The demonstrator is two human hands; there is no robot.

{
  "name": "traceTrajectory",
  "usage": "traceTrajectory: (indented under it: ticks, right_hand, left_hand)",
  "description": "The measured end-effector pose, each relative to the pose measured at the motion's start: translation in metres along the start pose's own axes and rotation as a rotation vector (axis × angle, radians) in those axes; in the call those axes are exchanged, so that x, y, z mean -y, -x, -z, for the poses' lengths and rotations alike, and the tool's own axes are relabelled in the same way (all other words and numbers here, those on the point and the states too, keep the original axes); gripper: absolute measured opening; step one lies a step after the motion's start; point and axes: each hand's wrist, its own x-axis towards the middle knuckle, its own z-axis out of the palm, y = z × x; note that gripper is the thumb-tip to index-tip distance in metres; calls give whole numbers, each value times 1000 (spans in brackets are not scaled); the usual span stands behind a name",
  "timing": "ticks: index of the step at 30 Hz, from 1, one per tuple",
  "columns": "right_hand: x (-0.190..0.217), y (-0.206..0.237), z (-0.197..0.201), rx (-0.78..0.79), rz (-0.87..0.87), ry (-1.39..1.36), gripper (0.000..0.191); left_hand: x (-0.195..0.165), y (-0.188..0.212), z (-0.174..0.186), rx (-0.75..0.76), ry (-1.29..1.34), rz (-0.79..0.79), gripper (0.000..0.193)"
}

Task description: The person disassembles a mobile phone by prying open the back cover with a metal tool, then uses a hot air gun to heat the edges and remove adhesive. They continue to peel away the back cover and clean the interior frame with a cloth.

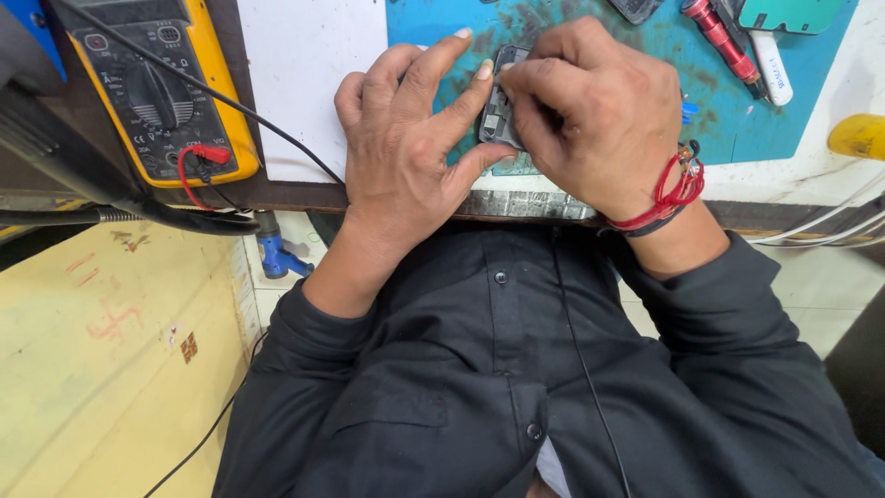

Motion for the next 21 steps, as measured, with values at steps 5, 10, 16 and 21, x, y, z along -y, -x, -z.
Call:
traceTrajectory:
  ticks: [5, 10, 16, 21]
  right_hand:
    - [0, 1, 2, 26, 25, -10, 8]
    - [0, 2, 5, 27, 47, -9, 8]
    - [-2, 4, 6, 31, 47, -28, 8]
    - [-4, 5, 6, 45, 36, -29, 9]
  left_hand:
    - [-1, 0, -1, -10, 2, 0, 62]
    - [-3, 1, -2, -21, 4, -1, 65]
    - [-3, 2, -4, -29, 13, -6, 64]
    - [-3, 1, -5, -42, 16, -12, 65]
